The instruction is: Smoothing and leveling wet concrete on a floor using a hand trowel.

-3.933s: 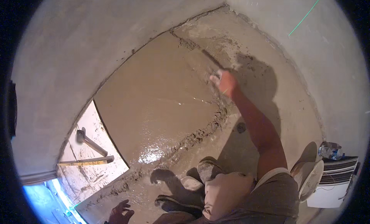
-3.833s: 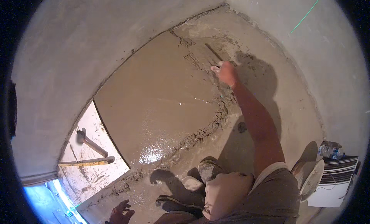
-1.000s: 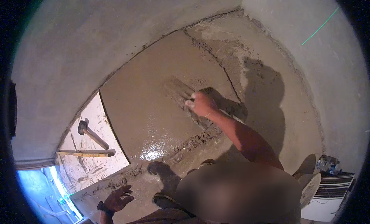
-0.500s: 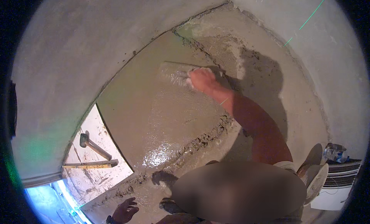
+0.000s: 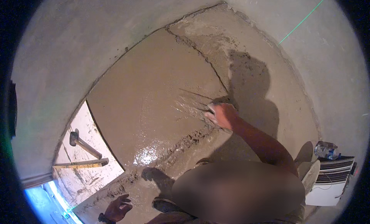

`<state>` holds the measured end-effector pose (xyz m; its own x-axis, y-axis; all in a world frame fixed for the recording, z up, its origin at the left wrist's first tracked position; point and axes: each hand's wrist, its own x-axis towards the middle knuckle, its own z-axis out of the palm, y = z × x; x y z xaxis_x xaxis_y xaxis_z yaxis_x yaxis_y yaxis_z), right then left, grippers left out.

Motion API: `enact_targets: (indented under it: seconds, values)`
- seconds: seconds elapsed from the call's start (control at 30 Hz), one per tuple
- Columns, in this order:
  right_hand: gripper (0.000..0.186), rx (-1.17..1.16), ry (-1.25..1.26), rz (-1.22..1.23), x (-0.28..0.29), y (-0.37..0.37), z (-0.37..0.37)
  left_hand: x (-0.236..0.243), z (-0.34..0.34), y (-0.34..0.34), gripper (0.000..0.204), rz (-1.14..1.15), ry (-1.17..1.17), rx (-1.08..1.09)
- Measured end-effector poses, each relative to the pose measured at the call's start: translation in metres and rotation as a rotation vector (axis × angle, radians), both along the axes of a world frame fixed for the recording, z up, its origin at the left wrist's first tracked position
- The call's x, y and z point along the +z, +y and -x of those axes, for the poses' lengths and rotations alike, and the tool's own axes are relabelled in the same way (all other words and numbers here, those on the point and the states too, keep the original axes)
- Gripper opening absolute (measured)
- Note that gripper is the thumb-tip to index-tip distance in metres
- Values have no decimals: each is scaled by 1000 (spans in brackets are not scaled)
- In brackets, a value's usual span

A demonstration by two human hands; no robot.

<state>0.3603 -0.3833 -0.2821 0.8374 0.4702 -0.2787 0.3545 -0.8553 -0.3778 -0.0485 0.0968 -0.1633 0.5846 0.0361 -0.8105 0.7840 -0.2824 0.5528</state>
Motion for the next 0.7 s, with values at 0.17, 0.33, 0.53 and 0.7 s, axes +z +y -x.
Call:
enact_targets:
  seconds: [0.17,0.33,0.53,0.7]
  values:
    - [49,-253,-167,157,-46,-59,-12,42,-52,-33,58,-220,-139,-313]
    - [53,-315,-21,-143,-37,-49,-82,47,-50,-39,55,-259,-151,-275]
    - [48,-129,-63,-170,-31,85,-36,46,-27,-27,57,-323,-17,-265]
    - [39,198,234,-167,-11,149,41,47,-27,-30,54,-356,-33,-277]
